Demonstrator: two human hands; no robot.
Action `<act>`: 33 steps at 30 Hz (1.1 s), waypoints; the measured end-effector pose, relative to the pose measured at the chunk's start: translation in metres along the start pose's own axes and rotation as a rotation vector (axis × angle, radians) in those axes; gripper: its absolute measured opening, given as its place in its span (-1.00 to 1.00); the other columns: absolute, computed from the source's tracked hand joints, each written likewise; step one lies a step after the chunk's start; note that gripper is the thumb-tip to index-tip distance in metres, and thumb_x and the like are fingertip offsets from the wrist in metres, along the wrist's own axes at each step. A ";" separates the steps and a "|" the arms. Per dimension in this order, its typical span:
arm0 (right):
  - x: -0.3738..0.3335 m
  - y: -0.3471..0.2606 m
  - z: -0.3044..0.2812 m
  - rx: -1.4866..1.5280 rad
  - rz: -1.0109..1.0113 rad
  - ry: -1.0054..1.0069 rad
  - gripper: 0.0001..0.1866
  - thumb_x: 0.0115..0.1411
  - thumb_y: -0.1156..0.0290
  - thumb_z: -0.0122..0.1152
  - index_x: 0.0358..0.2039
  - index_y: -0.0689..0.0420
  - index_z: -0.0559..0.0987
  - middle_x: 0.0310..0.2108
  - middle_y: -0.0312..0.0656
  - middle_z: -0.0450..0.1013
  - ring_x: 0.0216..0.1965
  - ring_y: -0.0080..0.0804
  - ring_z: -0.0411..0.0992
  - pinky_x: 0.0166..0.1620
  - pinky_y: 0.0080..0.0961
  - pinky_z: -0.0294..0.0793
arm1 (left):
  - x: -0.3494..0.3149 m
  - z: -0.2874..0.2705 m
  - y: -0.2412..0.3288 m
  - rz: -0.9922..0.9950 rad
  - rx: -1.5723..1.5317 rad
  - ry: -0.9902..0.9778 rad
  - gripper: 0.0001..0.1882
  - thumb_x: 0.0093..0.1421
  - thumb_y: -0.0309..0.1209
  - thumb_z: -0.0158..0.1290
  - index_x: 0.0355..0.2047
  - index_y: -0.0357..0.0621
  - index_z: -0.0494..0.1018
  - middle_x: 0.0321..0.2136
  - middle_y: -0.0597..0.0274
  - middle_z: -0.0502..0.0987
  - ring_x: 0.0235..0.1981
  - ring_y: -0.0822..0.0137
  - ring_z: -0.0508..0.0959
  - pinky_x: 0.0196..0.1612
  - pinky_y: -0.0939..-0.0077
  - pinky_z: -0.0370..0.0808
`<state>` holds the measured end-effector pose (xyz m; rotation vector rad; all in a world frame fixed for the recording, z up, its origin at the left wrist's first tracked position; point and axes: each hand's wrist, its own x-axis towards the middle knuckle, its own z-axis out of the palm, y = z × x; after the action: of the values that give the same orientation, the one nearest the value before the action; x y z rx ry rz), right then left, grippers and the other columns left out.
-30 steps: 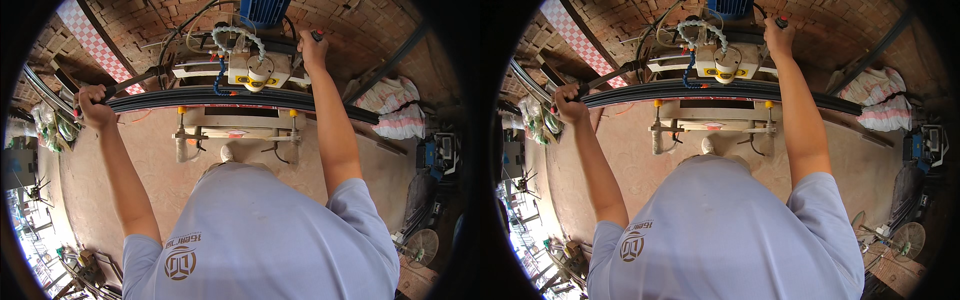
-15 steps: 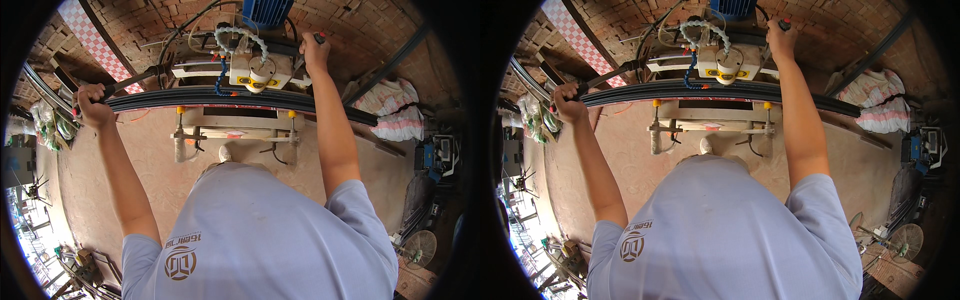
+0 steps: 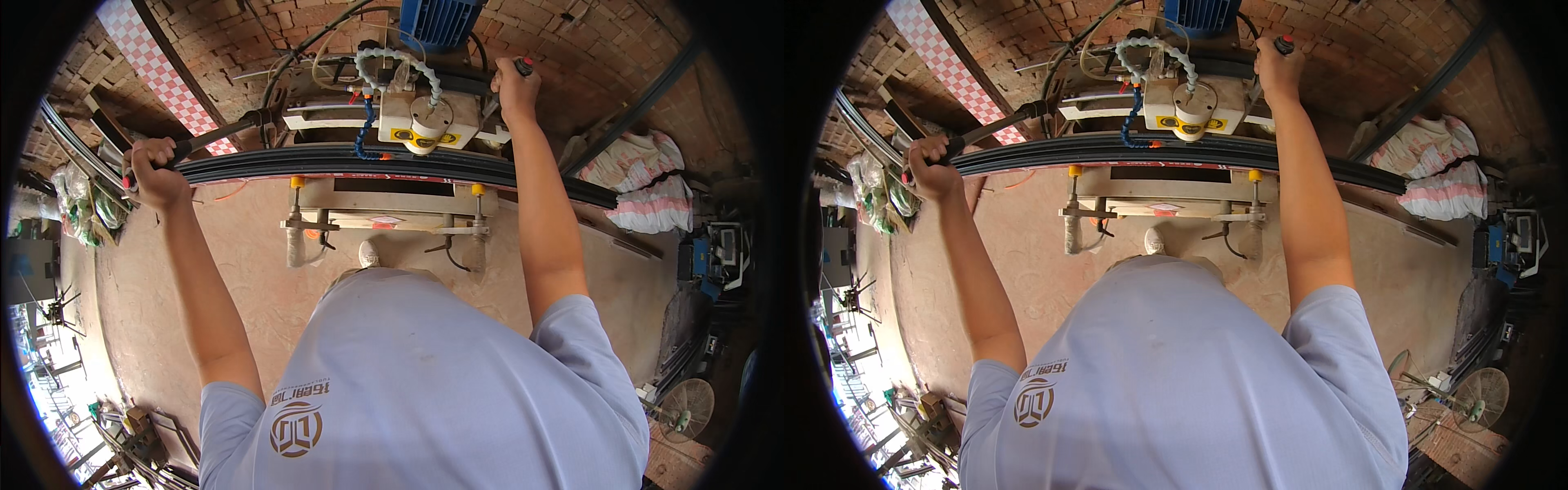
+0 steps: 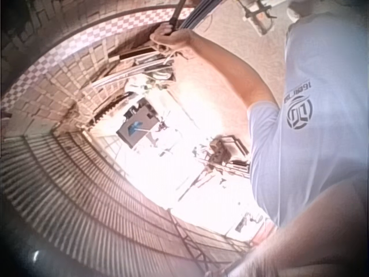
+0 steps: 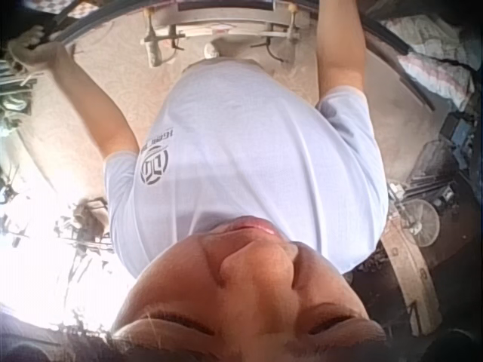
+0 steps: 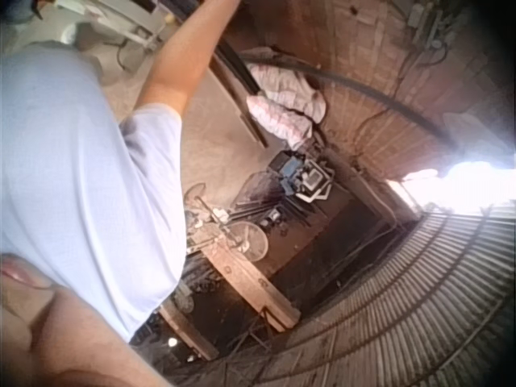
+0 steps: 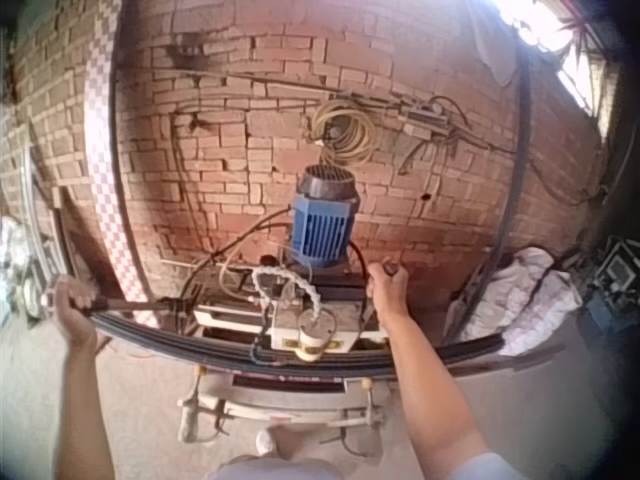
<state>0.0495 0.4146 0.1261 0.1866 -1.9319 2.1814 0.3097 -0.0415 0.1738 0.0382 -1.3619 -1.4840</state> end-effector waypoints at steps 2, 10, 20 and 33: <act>0.000 0.000 0.000 0.006 0.002 -0.008 -0.79 0.17 0.51 0.18 -0.56 0.16 0.37 -0.69 -0.25 0.28 -0.68 -0.47 0.24 -0.55 -0.42 0.26 | 0.000 0.001 0.000 -0.019 -0.017 0.027 -0.69 0.28 -0.36 -0.18 -0.65 -0.02 0.22 -0.70 0.35 0.23 -0.59 0.38 0.25 -0.30 0.33 0.34; 0.003 0.004 -0.005 0.006 -0.008 -0.005 -0.74 0.18 0.46 0.21 -0.61 0.15 0.37 -0.69 -0.26 0.31 -0.67 -0.48 0.28 -0.56 -0.39 0.29 | 0.000 0.004 0.002 0.014 -0.097 0.045 -0.69 0.22 -0.50 -0.09 -0.68 -0.08 0.23 -0.75 0.28 0.27 -0.67 0.38 0.25 -0.41 0.34 0.36; 0.005 0.004 -0.010 0.029 -0.010 -0.008 -0.70 0.16 0.44 0.23 -0.65 0.14 0.37 -0.71 -0.27 0.30 -0.68 -0.49 0.29 -0.58 -0.42 0.28 | 0.002 0.000 -0.001 0.011 -0.095 0.040 -0.69 0.23 -0.47 -0.08 -0.67 -0.08 0.23 -0.75 0.27 0.28 -0.67 0.38 0.26 -0.40 0.34 0.36; 0.004 0.000 -0.013 0.029 0.017 -0.002 -0.81 0.16 0.53 0.18 -0.53 0.15 0.36 -0.69 -0.25 0.26 -0.68 -0.46 0.22 -0.56 -0.41 0.24 | 0.002 -0.004 -0.003 -0.001 -0.098 0.009 -0.70 0.28 -0.46 -0.10 -0.64 -0.07 0.24 -0.72 0.29 0.27 -0.65 0.39 0.27 -0.37 0.32 0.37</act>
<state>0.0462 0.4281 0.1259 0.1787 -1.9106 2.2219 0.3095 -0.0460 0.1718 -0.0166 -1.2811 -1.5480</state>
